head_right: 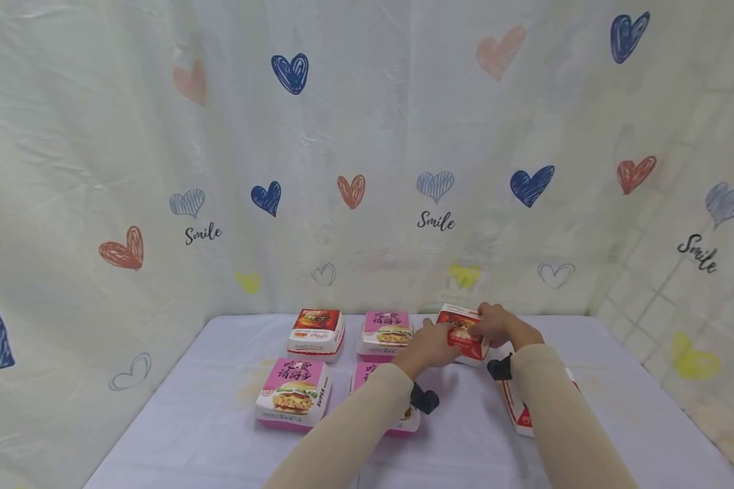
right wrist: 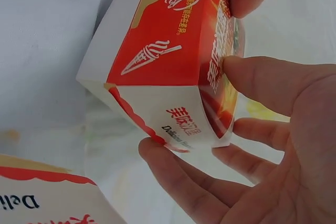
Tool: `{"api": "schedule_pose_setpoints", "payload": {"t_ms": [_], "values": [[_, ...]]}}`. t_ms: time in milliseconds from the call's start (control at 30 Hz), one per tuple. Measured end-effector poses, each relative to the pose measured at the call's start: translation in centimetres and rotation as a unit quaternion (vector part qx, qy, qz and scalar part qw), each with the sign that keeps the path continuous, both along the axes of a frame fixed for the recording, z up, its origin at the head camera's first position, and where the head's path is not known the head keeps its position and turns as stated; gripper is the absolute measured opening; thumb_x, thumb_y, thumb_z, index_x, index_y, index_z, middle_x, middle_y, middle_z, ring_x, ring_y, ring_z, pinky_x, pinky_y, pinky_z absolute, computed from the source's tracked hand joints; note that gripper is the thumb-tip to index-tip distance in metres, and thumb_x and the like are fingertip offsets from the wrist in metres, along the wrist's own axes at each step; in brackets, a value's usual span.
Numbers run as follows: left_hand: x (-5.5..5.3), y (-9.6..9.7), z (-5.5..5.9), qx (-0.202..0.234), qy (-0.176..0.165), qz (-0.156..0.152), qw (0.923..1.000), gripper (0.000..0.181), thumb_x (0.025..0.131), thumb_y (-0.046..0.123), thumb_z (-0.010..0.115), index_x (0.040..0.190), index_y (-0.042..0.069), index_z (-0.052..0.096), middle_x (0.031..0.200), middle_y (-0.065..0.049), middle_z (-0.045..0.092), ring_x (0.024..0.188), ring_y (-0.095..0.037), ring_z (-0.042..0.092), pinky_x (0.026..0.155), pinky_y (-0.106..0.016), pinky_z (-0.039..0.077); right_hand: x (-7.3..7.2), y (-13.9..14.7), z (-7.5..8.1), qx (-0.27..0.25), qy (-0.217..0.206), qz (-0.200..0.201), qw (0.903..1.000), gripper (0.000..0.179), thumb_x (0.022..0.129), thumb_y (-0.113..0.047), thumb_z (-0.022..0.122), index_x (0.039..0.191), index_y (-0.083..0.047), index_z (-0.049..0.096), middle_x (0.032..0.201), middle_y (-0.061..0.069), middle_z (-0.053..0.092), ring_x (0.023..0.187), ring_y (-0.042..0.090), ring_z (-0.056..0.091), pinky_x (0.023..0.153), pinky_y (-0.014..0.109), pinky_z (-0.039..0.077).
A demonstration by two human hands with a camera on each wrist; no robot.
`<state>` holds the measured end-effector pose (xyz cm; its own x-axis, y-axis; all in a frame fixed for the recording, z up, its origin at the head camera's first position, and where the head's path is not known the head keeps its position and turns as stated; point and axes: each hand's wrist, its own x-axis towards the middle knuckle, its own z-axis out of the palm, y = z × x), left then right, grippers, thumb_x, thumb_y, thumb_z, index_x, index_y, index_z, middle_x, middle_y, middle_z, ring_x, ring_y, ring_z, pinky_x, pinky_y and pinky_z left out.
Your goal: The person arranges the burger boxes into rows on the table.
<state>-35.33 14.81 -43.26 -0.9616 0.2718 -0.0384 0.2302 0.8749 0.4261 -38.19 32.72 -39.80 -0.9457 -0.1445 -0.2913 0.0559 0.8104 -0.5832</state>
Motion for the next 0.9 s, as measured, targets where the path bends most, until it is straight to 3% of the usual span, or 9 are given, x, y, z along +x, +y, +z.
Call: {"api": "schedule_pose_setpoints", "payload": {"t_ms": [200, 400, 633, 900], "values": [[0.3, -0.2, 0.3, -0.001, -0.003, 0.009, 1.0000, 0.048, 0.090, 0.042, 0.073, 0.135, 0.029, 0.062, 0.132, -0.002, 0.055, 0.102, -0.020, 0.059, 0.088, -0.037, 0.055, 0.2, 0.1, 0.0, 0.010, -0.010, -0.005, 0.9999, 0.059, 0.099, -0.015, 0.059, 0.142, 0.015, 0.031, 0.140, 0.043, 0.028, 0.105, 0.038, 0.060, 0.084, 0.047, 0.061], [0.4, -0.4, 0.4, -0.004, 0.017, 0.003, 0.9998, 0.047, 0.090, 0.043, 0.072, 0.133, 0.026, 0.064, 0.137, -0.005, 0.050, 0.106, -0.022, 0.060, 0.086, -0.034, 0.054, 0.3, 0.5, 0.2, 0.041, -0.019, 0.006, 0.9989, 0.058, 0.100, -0.022, 0.060, 0.141, 0.012, 0.036, 0.137, 0.043, 0.038, 0.095, 0.041, 0.068, 0.082, 0.051, 0.059], [0.4, -0.3, 0.5, -0.029, 0.030, 0.017, 0.9990, 0.049, 0.090, 0.048, 0.072, 0.133, 0.026, 0.065, 0.143, -0.007, 0.041, 0.110, -0.022, 0.058, 0.087, -0.035, 0.056, 0.7, 0.6, 0.5, 0.070, -0.024, 0.024, 0.9970, 0.060, 0.098, -0.030, 0.065, 0.138, 0.009, 0.040, 0.134, 0.038, 0.047, 0.097, 0.042, 0.068, 0.080, 0.051, 0.057], [0.3, -0.1, 0.3, -0.046, 0.039, 0.018, 0.9980, 0.049, 0.089, 0.055, 0.071, 0.128, 0.025, 0.067, 0.136, -0.005, 0.043, 0.106, -0.020, 0.056, 0.083, -0.034, 0.055, 1.3, 0.4, 0.9, 0.073, -0.019, 0.034, 0.9965, 0.049, 0.097, -0.024, 0.066, 0.126, 0.009, 0.045, 0.125, 0.034, 0.054, 0.098, 0.045, 0.065, 0.086, 0.057, 0.054]]}}
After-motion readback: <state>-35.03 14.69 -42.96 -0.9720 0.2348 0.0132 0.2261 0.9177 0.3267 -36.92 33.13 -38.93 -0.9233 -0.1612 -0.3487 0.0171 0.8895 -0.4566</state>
